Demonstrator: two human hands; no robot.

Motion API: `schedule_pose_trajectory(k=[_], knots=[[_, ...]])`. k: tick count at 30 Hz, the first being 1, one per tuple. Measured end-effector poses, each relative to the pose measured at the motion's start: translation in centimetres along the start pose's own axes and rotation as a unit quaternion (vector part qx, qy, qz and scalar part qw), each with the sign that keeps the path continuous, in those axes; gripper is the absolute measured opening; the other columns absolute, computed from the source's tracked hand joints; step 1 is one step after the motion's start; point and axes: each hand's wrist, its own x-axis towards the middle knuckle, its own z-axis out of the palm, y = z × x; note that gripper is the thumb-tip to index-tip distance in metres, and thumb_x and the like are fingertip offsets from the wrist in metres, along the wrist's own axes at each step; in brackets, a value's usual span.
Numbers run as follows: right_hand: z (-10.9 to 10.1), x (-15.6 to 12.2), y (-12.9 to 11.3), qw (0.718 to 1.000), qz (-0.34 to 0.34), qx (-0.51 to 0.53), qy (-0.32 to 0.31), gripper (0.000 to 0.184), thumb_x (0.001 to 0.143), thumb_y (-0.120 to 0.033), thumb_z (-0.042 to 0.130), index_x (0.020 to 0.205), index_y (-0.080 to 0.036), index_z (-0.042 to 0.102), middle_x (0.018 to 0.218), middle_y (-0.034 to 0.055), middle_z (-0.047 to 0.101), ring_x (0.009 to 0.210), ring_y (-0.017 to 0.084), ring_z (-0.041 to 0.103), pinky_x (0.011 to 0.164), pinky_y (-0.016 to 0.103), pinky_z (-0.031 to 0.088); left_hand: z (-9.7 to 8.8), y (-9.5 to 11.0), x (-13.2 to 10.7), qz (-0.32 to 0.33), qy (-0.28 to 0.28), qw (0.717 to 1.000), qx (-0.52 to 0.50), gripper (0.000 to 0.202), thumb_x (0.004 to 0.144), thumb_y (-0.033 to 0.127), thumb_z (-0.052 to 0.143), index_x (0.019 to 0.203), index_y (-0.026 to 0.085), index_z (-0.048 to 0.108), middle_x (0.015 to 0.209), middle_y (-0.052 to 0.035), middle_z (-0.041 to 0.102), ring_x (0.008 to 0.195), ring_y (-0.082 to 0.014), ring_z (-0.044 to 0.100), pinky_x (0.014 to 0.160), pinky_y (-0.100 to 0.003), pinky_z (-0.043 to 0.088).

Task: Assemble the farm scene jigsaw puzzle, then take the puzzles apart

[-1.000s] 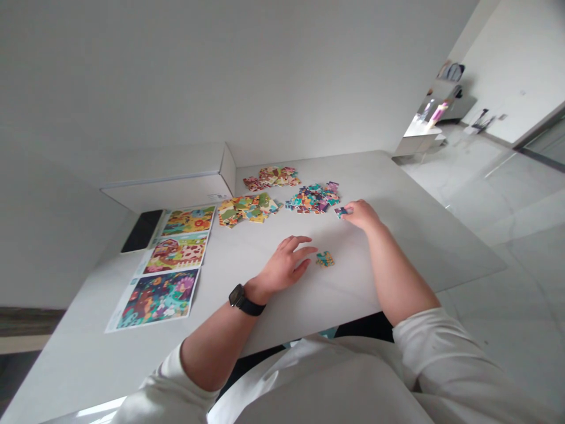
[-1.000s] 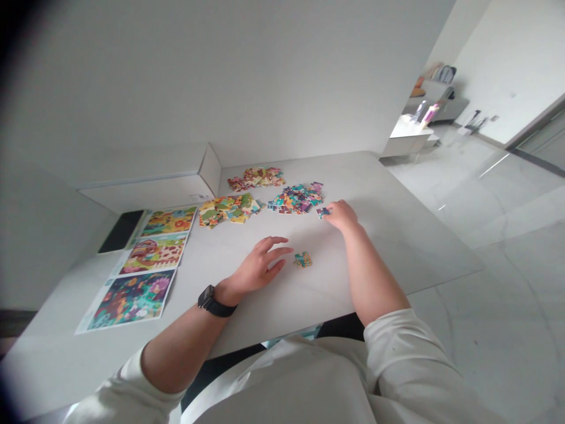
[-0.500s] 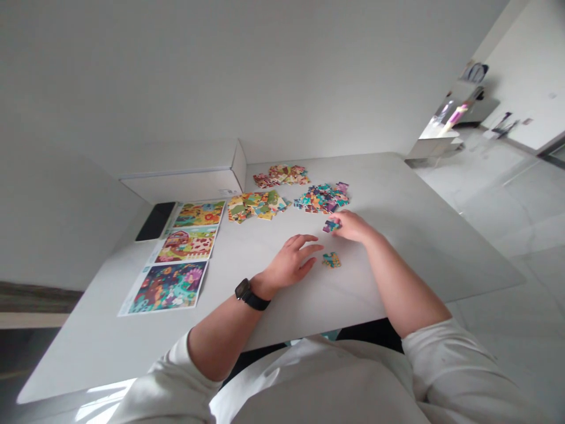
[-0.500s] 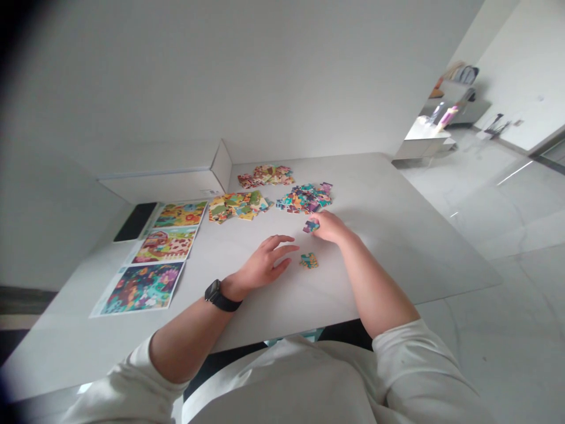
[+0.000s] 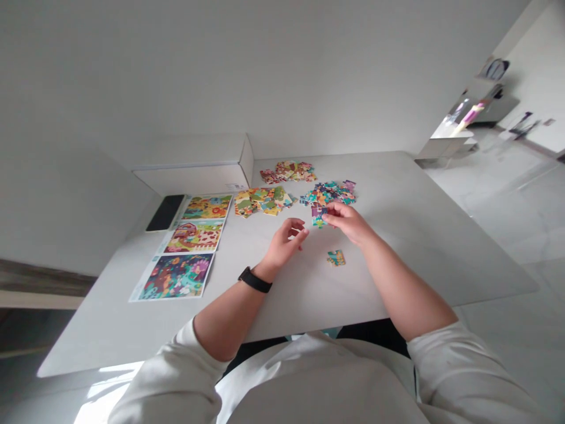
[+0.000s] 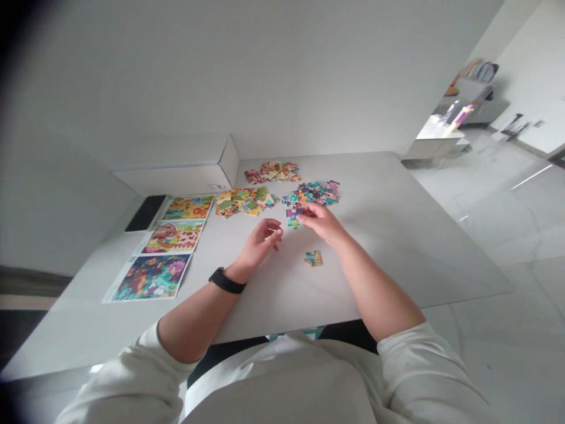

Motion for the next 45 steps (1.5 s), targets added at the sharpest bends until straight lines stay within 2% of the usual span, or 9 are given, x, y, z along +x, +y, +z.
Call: schedule_pose_trajectory(k=[3,6,17,26,30,33,37,40,45], knots=[[1.6,-0.1,0.2,1.000,0.009,0.011,-0.022,0.049,0.073,-0.062,0.083,0.099,-0.022,0.068,0.079,-0.0025,0.063,0.071,0.015,0.054,0.065,0.028,0.041,0.0,0.2,0.3,-0.050,-0.016,0.996,-0.072,0.058,0.085,0.072,0.080,0.099,0.018,0.066,0.084,-0.0021,0.063,0.075,-0.0142,0.064,0.050,-0.019,0.055],[2.3,0.0,0.6,0.999,0.016,0.010,-0.038,0.053,0.072,-0.065,0.083,0.098,-0.022,0.068,0.077,-0.0027,0.063,0.070,0.015,0.054,0.065,0.028,0.041,0.1,0.2,0.3,-0.071,-0.017,0.994,-0.083,0.061,0.079,0.074,0.084,0.092,0.018,0.066,0.076,-0.0001,0.062,0.064,-0.0111,0.060,0.047,-0.019,0.053],[1.8,0.2,1.2,0.999,0.023,-0.048,-0.006,0.050,0.082,-0.074,0.070,0.089,-0.025,0.066,0.078,0.0004,0.065,0.076,0.019,0.061,0.067,0.030,0.045,0.3,0.2,0.3,-0.084,-0.008,0.994,-0.068,0.063,0.074,0.076,0.086,0.087,0.017,0.069,0.074,-0.0004,0.064,0.056,-0.0092,0.055,0.042,-0.020,0.051],[1.6,0.0,0.8,0.997,0.028,-0.061,-0.025,0.046,0.083,-0.068,0.072,0.099,-0.025,0.067,0.088,0.0018,0.070,0.082,0.019,0.064,0.068,0.029,0.047,0.4,-0.3,0.3,-0.081,0.001,0.996,-0.045,0.060,0.076,0.074,0.086,0.086,0.017,0.071,0.070,-0.0003,0.063,0.054,-0.0097,0.055,0.044,-0.021,0.053],[0.8,0.0,0.6,0.997,-0.001,-0.054,-0.055,0.043,0.079,-0.055,0.081,0.104,-0.023,0.068,0.091,0.0019,0.071,0.081,0.018,0.064,0.073,0.030,0.050,0.4,-0.4,0.2,-0.074,-0.007,0.997,-0.002,0.058,0.080,0.074,0.082,0.087,0.017,0.071,0.068,0.0001,0.062,0.052,-0.0105,0.054,0.046,-0.023,0.053],[-1.0,0.0,0.2,0.995,-0.003,-0.065,-0.077,0.036,0.078,-0.048,0.083,0.098,-0.022,0.068,0.088,0.0014,0.070,0.083,0.018,0.064,0.078,0.031,0.051,0.4,-0.1,0.0,-0.035,-0.019,0.997,0.062,0.052,0.091,0.070,0.072,0.093,0.018,0.072,0.074,-0.0015,0.066,0.058,-0.0121,0.058,0.050,-0.023,0.052],[-3.9,0.0,0.2,0.987,0.052,-0.087,-0.123,0.035,0.074,-0.043,0.086,0.095,-0.022,0.067,0.084,0.0007,0.071,0.080,0.017,0.064,0.075,0.029,0.050,0.4,0.4,-0.6,0.078,-0.027,0.980,0.183,0.031,0.100,0.050,0.067,0.097,0.020,0.072,0.090,-0.0036,0.072,0.071,-0.0127,0.063,0.064,-0.024,0.053],[-5.1,-0.2,0.5,0.975,0.094,-0.119,-0.165,0.035,0.071,-0.040,0.088,0.092,-0.021,0.067,0.081,-0.0002,0.071,0.076,0.016,0.063,0.072,0.028,0.047,0.5,0.8,-1.1,0.142,-0.094,0.957,0.235,0.021,0.103,0.038,0.063,0.104,0.020,0.075,0.098,-0.0054,0.072,0.076,-0.0138,0.065,0.072,-0.027,0.055],[-4.9,-0.2,0.9,0.947,0.129,-0.191,-0.225,0.028,0.072,-0.035,0.086,0.089,-0.021,0.069,0.076,-0.0026,0.069,0.071,0.015,0.060,0.067,0.027,0.042,1.0,1.2,-1.6,0.203,-0.207,0.923,0.252,0.020,0.105,0.031,0.062,0.116,0.023,0.077,0.113,-0.0087,0.073,0.098,-0.0200,0.071,0.091,-0.034,0.059]])
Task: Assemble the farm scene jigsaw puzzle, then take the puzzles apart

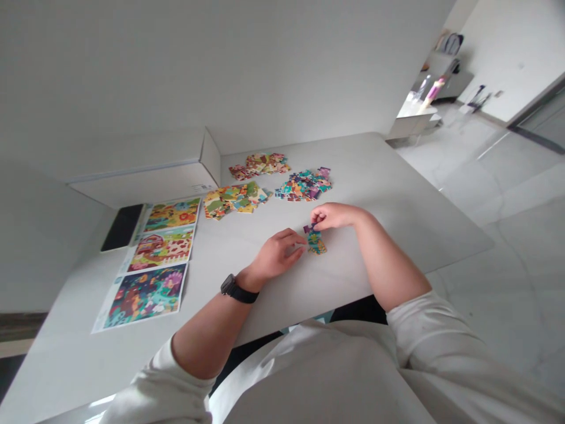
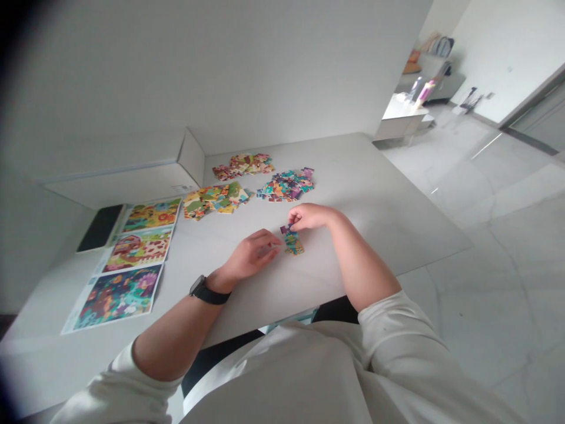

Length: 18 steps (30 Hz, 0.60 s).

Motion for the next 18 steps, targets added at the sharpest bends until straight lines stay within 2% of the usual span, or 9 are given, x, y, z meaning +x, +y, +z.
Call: schedule_pose_trajectory(k=[4,13,18], knots=[[0.24,0.26,-0.06,0.999,0.005,-0.030,-0.014,0.022,0.074,-0.032,0.083,0.087,-0.021,0.069,0.070,-0.0052,0.066,0.066,0.013,0.056,0.065,0.026,0.039,0.28,-0.03,0.04,0.042,-0.041,0.998,0.036,0.022,0.104,0.032,0.064,0.119,0.026,0.079,0.119,-0.0093,0.073,0.110,-0.0238,0.071,0.102,-0.041,0.057],[0.33,0.14,-0.43,0.997,0.026,-0.070,0.009,0.016,0.075,-0.025,0.081,0.083,-0.020,0.068,0.070,-0.0051,0.067,0.068,0.014,0.057,0.067,0.026,0.040,0.35,-0.13,-0.25,0.051,-0.056,0.992,0.097,0.028,0.100,0.037,0.071,0.126,0.032,0.081,0.141,-0.0101,0.066,0.131,-0.0302,0.061,0.114,-0.051,0.049],[0.51,0.09,-0.70,0.994,0.034,-0.097,0.024,0.014,0.078,-0.026,0.080,0.087,-0.020,0.071,0.075,-0.0034,0.070,0.072,0.015,0.060,0.069,0.026,0.042,0.39,-0.23,-0.20,0.068,-0.074,0.989,0.106,0.032,0.101,0.040,0.071,0.129,0.031,0.081,0.151,-0.0109,0.064,0.140,-0.0318,0.057,0.122,-0.054,0.045]])
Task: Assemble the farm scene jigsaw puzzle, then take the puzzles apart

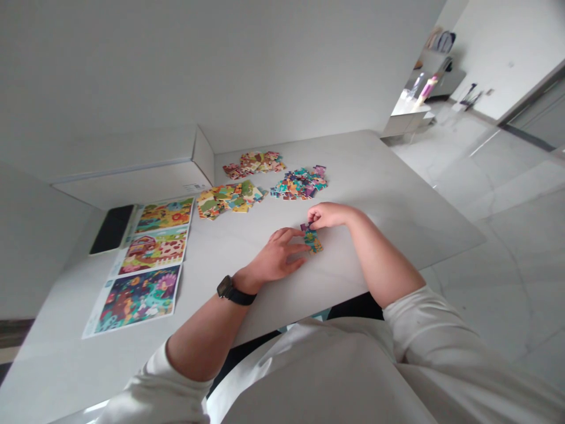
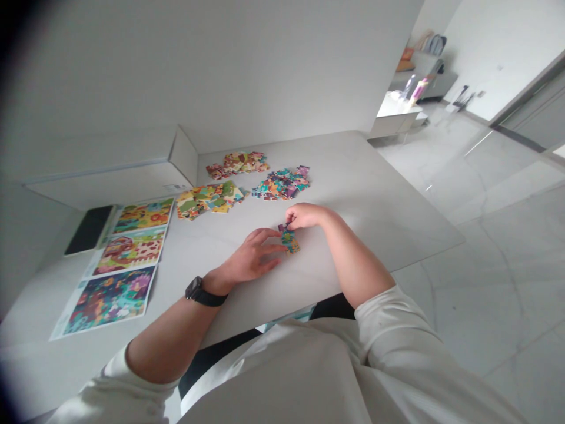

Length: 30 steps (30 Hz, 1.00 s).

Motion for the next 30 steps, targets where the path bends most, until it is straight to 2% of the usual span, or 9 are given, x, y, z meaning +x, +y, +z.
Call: schedule_pose_trajectory(k=[7,11,17,24,30], knots=[[0.1,-0.3,-0.7,0.995,0.011,-0.100,0.016,0.014,0.081,-0.024,0.081,0.095,-0.020,0.077,0.082,-0.0014,0.075,0.075,0.016,0.064,0.067,0.025,0.041,0.3,-0.3,-0.2,0.013,-0.012,0.999,0.029,0.037,0.099,0.040,0.072,0.134,0.030,0.079,0.158,-0.0105,0.062,0.147,-0.0344,0.054,0.128,-0.060,0.039],[0.1,-0.8,-1.5,0.988,0.031,-0.148,0.019,0.016,0.085,-0.025,0.081,0.100,-0.021,0.080,0.092,0.0001,0.080,0.081,0.016,0.068,0.069,0.024,0.042,0.4,-0.5,-0.2,0.004,-0.037,0.998,0.042,0.040,0.099,0.041,0.072,0.138,0.033,0.077,0.163,-0.0071,0.060,0.153,-0.0357,0.050,0.132,-0.064,0.032],[0.4,-1.5,-2.9,0.974,0.049,-0.219,0.008,0.020,0.087,-0.026,0.081,0.107,-0.024,0.081,0.103,0.0014,0.083,0.088,0.017,0.071,0.069,0.025,0.043,0.2,-0.4,-0.3,0.004,-0.056,0.998,0.027,0.036,0.102,0.039,0.069,0.137,0.035,0.077,0.156,-0.0033,0.066,0.153,-0.0333,0.051,0.134,-0.065,0.027],[0.8,-1.6,-2.8,0.975,0.046,-0.218,0.023,0.017,0.084,-0.027,0.085,0.101,-0.025,0.081,0.100,0.0030,0.083,0.089,0.021,0.072,0.069,0.028,0.043,0.0,0.0,-0.4,0.011,-0.051,0.999,0.004,0.034,0.100,0.039,0.071,0.133,0.036,0.079,0.151,-0.0046,0.070,0.150,-0.0327,0.055,0.132,-0.064,0.032],[1.0,-1.5,-2.8,0.976,0.049,-0.213,0.022,0.023,0.080,-0.026,0.089,0.101,-0.026,0.081,0.099,0.0034,0.082,0.087,0.021,0.071,0.067,0.028,0.042,0.0,0.2,-0.3,0.013,-0.054,0.998,-0.007,0.036,0.101,0.039,0.071,0.136,0.036,0.077,0.150,-0.0052,0.071,0.151,-0.0316,0.056,0.132,-0.062,0.034]])
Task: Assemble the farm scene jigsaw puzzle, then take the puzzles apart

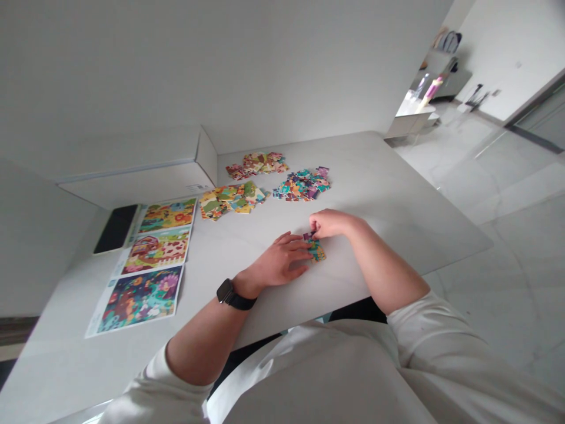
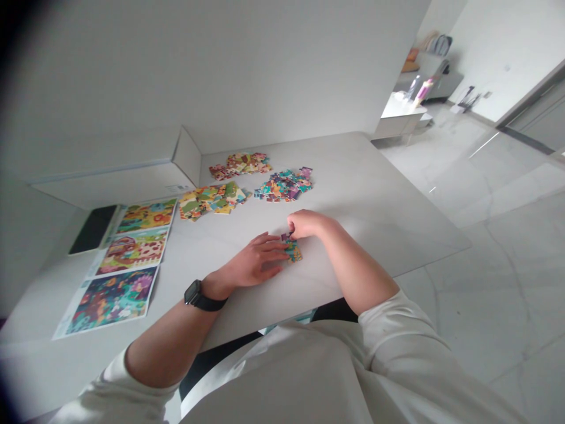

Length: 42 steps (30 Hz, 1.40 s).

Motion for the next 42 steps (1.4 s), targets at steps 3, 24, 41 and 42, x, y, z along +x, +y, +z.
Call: schedule_pose_trajectory(k=[3,24,41,42], knots=[[0.0,-0.1,-0.2,1.000,-0.005,-0.004,-0.011,0.020,0.080,-0.025,0.088,0.098,-0.024,0.080,0.098,0.0044,0.082,0.085,0.021,0.071,0.067,0.028,0.042,-0.1,0.1,0.0,-0.001,-0.013,1.000,0.004,0.036,0.101,0.039,0.071,0.136,0.035,0.077,0.151,-0.0048,0.070,0.152,-0.0327,0.055,0.133,-0.063,0.031],[-0.3,0.5,1.2,1.000,0.002,0.026,0.015,0.015,0.085,-0.030,0.087,0.097,-0.024,0.079,0.098,0.0022,0.083,0.085,0.019,0.073,0.068,0.025,0.045,1.4,-0.3,0.1,-0.046,0.000,0.998,0.046,0.053,0.100,0.056,0.071,0.149,0.036,0.069,0.161,-0.0109,0.058,0.155,-0.0388,0.046,0.134,-0.071,0.021],[0.9,3.4,4.1,0.962,0.141,0.031,0.232,0.021,0.103,-0.027,0.059,0.114,-0.026,0.078,0.114,0.0077,0.083,0.104,0.023,0.075,0.083,0.029,0.049,-2.1,-5.0,-1.4,-0.235,0.294,0.924,-0.057,0.029,0.103,0.030,0.056,0.123,0.020,0.074,0.114,-0.0076,0.075,0.070,-0.0111,0.064,0.070,-0.027,0.059],[0.9,3.4,4.2,0.962,0.143,0.035,0.232,0.021,0.103,-0.027,0.059,0.114,-0.026,0.077,0.113,0.0073,0.083,0.104,0.023,0.075,0.083,0.029,0.050,-2.2,-5.1,-1.5,-0.239,0.301,0.921,-0.059,0.028,0.103,0.030,0.057,0.121,0.020,0.075,0.113,-0.0074,0.075,0.069,-0.0107,0.064,0.069,-0.027,0.058]])
